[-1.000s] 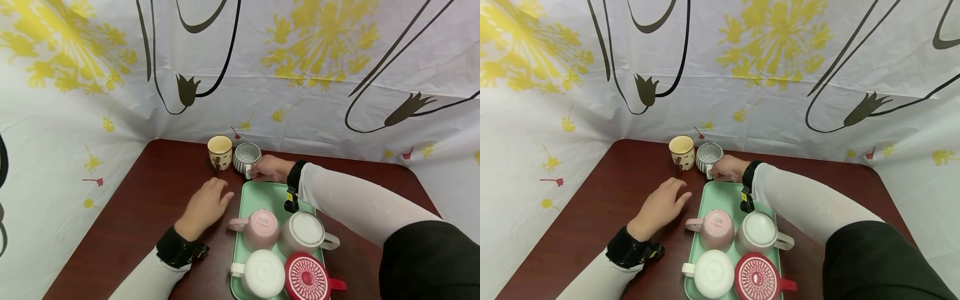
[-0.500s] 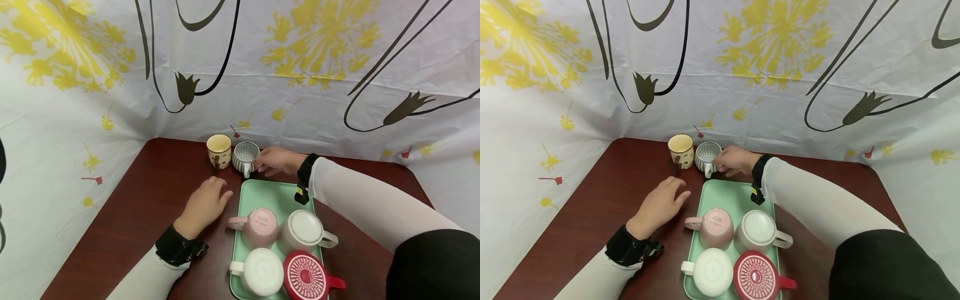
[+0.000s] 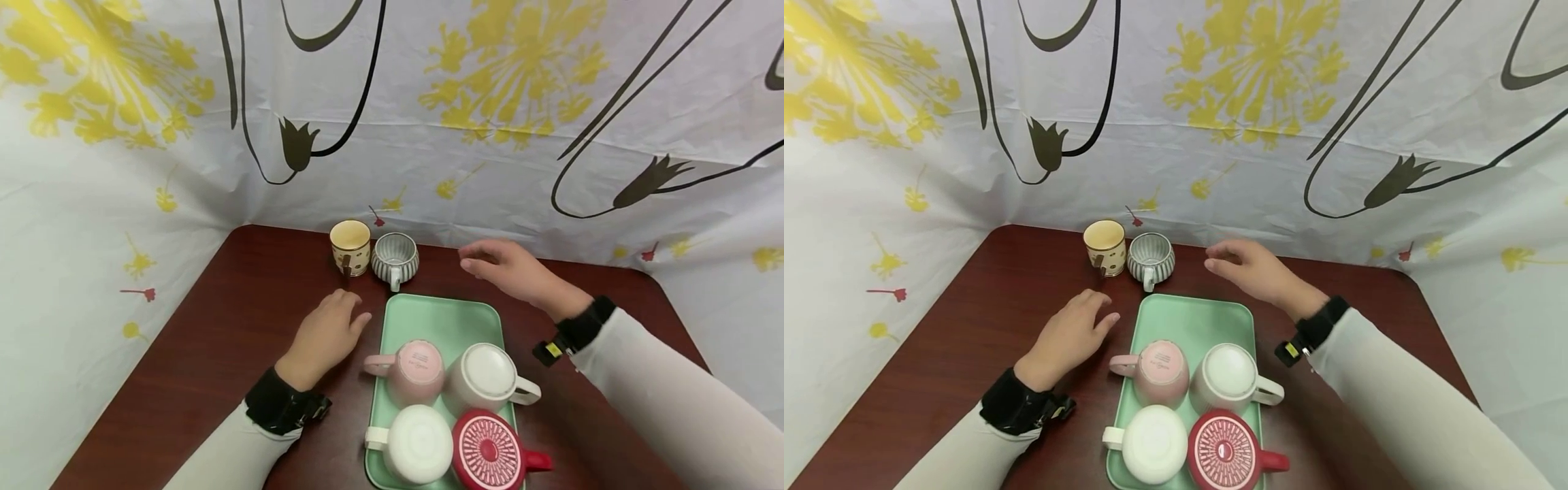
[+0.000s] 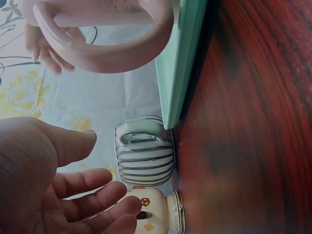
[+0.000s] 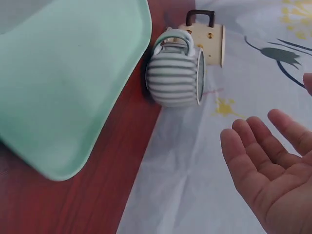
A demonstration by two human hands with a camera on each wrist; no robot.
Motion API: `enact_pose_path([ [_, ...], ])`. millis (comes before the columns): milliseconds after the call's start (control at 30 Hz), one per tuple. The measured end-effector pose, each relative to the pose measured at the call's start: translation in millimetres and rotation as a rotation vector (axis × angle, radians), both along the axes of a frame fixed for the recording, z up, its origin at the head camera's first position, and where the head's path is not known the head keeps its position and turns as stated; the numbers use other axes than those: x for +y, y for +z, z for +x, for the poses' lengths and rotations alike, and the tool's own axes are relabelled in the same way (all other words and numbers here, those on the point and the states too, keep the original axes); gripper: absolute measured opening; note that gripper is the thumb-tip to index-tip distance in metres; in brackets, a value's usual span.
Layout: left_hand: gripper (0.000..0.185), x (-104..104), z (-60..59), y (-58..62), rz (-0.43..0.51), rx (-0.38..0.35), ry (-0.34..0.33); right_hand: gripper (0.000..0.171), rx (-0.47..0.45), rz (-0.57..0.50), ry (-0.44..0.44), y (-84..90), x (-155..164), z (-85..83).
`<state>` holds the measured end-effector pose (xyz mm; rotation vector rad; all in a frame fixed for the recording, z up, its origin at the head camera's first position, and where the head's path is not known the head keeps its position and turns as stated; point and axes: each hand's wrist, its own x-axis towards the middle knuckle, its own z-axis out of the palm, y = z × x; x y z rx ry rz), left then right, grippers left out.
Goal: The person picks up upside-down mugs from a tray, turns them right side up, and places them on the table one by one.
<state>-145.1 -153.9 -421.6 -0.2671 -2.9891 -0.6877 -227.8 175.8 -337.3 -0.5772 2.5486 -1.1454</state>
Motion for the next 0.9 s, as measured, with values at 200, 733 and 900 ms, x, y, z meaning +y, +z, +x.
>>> enact_pose_path([
  [200, 0.036, -0.4, 0.7, 0.4, -0.009, 0.016, -0.013, 0.048, 0.127, 0.055, -0.109, -18.9, 37.3, 40.7],
  [733, 0.039, 1.1, -0.1, -0.9, -0.035, 0.006, -0.014, 0.035, 0.105, -0.058, -0.14, -75.9, 91.0, 99.7],
  [900, 0.039, 2.1, -0.5, -2.6, -0.04, -0.001, -0.011, 0.03, 0.026, -0.236, -0.01, -88.0, 97.4, 110.3],
])
